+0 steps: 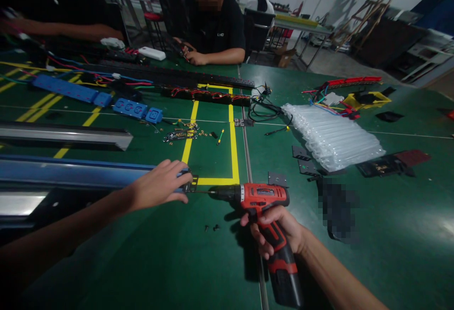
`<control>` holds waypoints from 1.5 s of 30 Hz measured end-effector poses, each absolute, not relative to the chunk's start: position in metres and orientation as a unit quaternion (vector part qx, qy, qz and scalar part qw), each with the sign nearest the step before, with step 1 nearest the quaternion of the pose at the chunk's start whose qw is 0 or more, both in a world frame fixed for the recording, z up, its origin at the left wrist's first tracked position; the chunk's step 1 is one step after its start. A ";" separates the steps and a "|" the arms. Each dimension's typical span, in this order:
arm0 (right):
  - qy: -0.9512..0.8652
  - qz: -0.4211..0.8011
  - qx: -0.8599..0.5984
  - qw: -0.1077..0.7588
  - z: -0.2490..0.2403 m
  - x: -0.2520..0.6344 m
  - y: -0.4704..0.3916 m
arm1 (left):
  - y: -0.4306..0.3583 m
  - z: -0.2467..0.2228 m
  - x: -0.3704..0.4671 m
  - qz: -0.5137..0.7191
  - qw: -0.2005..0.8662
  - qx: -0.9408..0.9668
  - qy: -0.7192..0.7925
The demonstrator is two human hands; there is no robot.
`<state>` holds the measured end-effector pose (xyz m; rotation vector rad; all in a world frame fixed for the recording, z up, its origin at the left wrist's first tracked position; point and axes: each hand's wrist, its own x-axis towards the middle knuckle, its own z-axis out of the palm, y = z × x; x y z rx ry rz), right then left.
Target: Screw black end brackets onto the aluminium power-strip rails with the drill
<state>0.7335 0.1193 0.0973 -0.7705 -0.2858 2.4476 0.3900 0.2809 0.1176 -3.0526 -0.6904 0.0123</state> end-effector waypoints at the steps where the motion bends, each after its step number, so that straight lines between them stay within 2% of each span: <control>1: -0.113 0.909 -0.290 0.278 0.097 0.734 0.119 | 0.281 0.118 0.390 0.005 0.002 -0.975 -0.221; 10: -0.083 0.921 -0.239 0.296 0.093 0.731 0.114 | 0.281 0.120 0.387 -0.025 -0.069 -0.972 -0.224; 14: -0.092 0.908 -0.262 0.314 0.094 0.728 0.110 | 0.280 0.122 0.386 -0.039 -0.100 -0.965 -0.238; 20: -0.091 0.906 -0.245 0.334 0.094 0.727 0.108 | 0.278 0.122 0.387 -0.044 -0.112 -0.959 -0.256; 30: -0.085 0.908 -0.253 0.322 0.097 0.725 0.111 | 0.280 0.115 0.388 -0.048 -0.093 -0.958 -0.267; 45: -0.071 0.919 -0.217 0.321 0.099 0.723 0.114 | 0.282 0.123 0.383 -0.112 -0.207 -0.922 -0.307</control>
